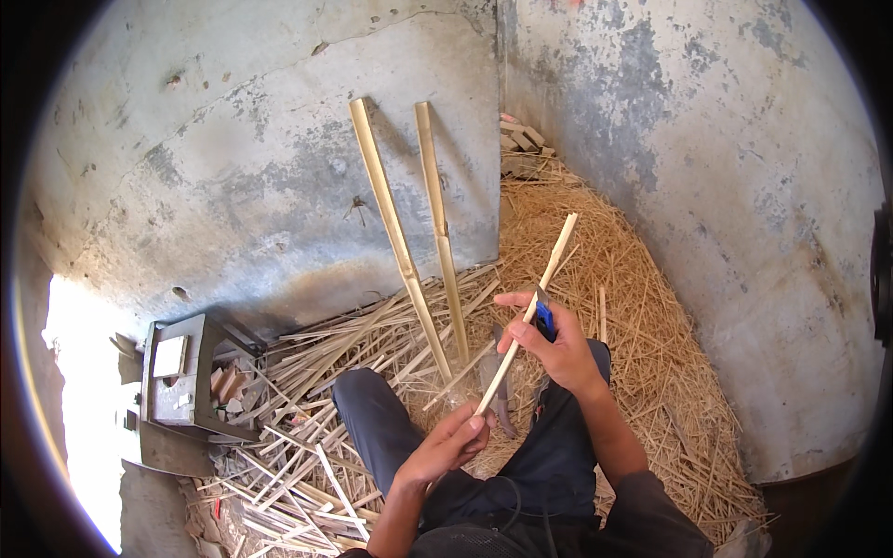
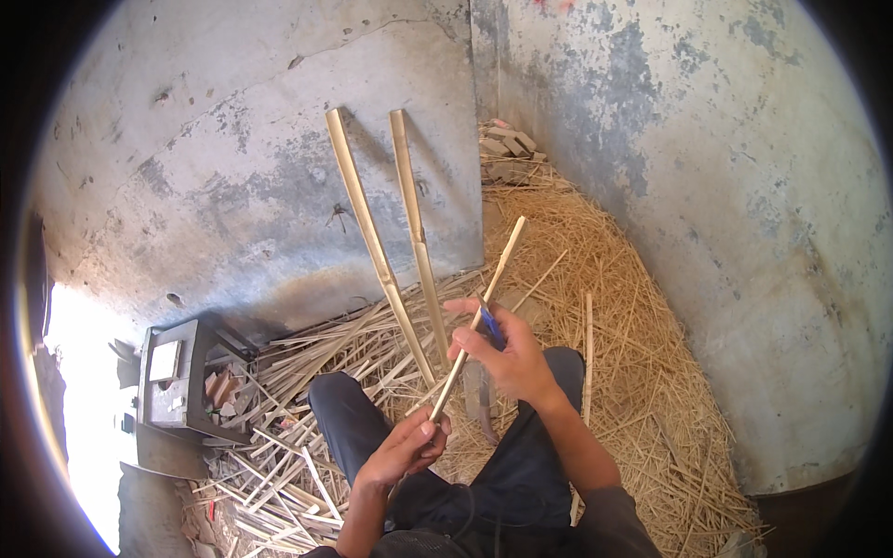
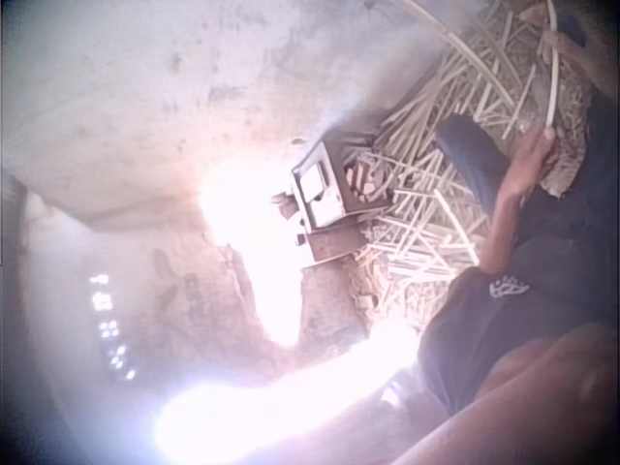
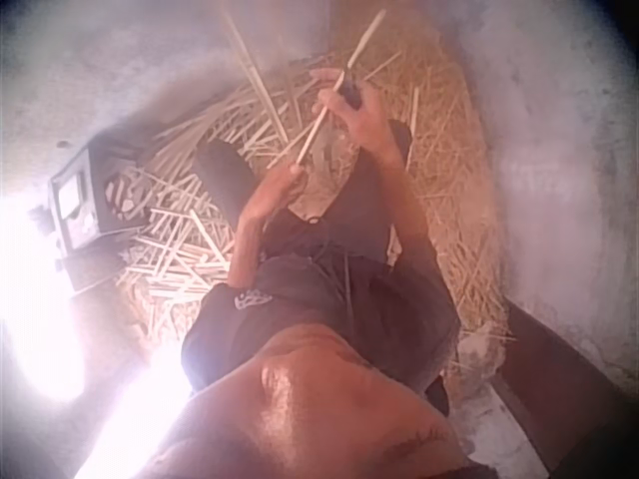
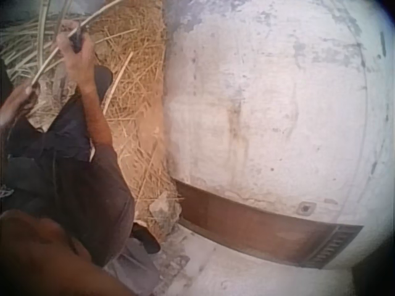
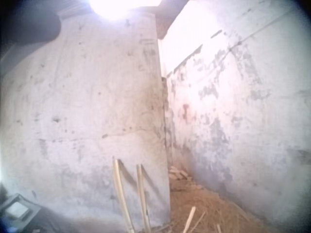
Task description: The person sits on a straw-covered floor and uses a knife to split a long bamboo pole into thin strips. They hold the bamboo with one hand and use the knife in the other to shave and separate the material, occasionally using a larger blade to assist in splitting the pole.
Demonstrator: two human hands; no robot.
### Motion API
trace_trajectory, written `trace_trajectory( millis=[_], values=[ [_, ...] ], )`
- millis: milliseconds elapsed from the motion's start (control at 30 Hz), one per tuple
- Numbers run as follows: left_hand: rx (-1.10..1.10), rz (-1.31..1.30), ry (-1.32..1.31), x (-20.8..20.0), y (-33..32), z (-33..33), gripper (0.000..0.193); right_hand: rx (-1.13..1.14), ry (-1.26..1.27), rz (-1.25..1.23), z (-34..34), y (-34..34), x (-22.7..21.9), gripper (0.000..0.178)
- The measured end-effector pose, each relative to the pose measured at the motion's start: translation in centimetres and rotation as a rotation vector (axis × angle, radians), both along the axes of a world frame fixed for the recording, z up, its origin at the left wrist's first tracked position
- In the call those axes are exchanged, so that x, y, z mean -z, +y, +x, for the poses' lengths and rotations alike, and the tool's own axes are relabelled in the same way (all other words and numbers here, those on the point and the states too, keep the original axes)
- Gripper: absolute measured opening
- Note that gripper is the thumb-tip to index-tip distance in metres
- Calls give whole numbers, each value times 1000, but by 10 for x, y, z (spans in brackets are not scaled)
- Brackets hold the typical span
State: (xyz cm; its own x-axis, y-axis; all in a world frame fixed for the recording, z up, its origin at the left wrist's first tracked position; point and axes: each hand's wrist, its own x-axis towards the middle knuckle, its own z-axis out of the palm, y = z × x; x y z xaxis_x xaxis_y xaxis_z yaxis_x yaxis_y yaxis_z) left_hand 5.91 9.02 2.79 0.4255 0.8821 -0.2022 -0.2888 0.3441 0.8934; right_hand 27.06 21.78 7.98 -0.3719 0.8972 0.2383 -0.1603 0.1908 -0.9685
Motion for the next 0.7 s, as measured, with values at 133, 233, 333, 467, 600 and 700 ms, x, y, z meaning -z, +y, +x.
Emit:
trace_trajectory(
  millis=[133, 233, 333, 467, 600, 700],
  values=[
    [-71, 135, 55, 1, -2, 0, 32, 58, -10, 79, 2, -2, 3, 42],
    [-202, 215, 220, -4, -5, 0, 30, 170, -188, 273, 17, -3, 20, 34],
    [-317, 296, 402, -23, -5, 2, 30, 218, -372, 526, 21, -8, 21, 31],
    [-395, 311, 504, -33, -3, 5, 30, 274, -489, 734, 11, -20, 28, 38],
    [-433, 349, 523, -25, -1, 7, 32, 305, -571, 902, 6, -24, 32, 37],
    [-426, 329, 504, -20, -1, 5, 35, 302, -643, 923, 3, -32, 25, 35]
  ],
)
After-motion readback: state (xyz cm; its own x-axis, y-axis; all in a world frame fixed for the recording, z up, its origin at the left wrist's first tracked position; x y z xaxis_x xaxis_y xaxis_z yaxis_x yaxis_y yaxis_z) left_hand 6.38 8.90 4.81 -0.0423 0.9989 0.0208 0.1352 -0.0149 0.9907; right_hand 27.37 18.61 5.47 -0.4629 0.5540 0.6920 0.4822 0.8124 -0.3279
